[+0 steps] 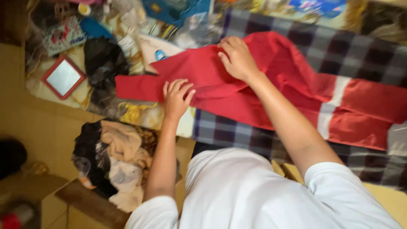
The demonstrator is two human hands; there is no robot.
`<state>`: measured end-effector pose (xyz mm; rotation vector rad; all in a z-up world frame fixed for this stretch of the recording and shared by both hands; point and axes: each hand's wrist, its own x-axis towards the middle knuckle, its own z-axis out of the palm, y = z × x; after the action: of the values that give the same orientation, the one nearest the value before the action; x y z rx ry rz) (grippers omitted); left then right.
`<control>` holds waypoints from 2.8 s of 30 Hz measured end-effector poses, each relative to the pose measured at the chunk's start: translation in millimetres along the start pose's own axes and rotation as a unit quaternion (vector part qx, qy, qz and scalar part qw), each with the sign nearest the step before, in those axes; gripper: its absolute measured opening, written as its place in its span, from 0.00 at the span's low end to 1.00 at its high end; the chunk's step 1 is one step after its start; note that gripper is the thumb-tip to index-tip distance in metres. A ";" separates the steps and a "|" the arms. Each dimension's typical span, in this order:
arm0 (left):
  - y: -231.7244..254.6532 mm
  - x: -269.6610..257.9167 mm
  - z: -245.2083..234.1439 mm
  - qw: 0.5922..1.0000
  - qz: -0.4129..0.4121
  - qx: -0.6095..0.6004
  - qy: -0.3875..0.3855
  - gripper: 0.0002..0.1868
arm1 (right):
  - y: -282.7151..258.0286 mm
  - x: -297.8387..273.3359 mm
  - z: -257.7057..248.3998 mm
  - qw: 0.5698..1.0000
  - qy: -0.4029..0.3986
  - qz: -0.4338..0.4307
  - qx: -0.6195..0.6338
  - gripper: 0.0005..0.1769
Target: The person folds a red and white polo shirt, a white t-shirt, black shorts, and a brown t-shirt on a checkered table. They retrieve each item from a laundry basket, fold it neatly, and place it on the table.
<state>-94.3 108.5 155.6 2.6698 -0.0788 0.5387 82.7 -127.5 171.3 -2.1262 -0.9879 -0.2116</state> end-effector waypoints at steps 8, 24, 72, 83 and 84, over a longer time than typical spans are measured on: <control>-102.8 19.8 -7.0 0.993 -0.067 -0.052 0.082 0.28 | 36.4 27.3 87.4 0.984 -0.146 0.081 -0.068 0.35; -151.9 152.4 -115.4 0.989 -0.001 -0.134 -0.060 0.11 | -18.4 83.3 30.4 0.992 -0.110 -0.003 -0.058 0.17; -246.5 90.8 -52.4 0.990 -0.130 0.041 0.038 0.12 | 69.4 -199.2 28.8 0.898 0.005 0.313 -0.308 0.14; -270.2 78.6 -49.7 0.982 -0.145 -0.114 -0.024 0.16 | 3.1 -113.6 49.6 0.947 0.014 0.250 -0.200 0.19; -269.2 88.3 -44.8 0.987 -0.115 -0.105 0.022 0.13 | -6.2 -97.4 57.2 0.956 0.012 0.233 -0.176 0.19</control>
<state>7.3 374.8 123.1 2.4184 0.1748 0.4862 2.4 -141.5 92.9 -2.6066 -0.4281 -0.1848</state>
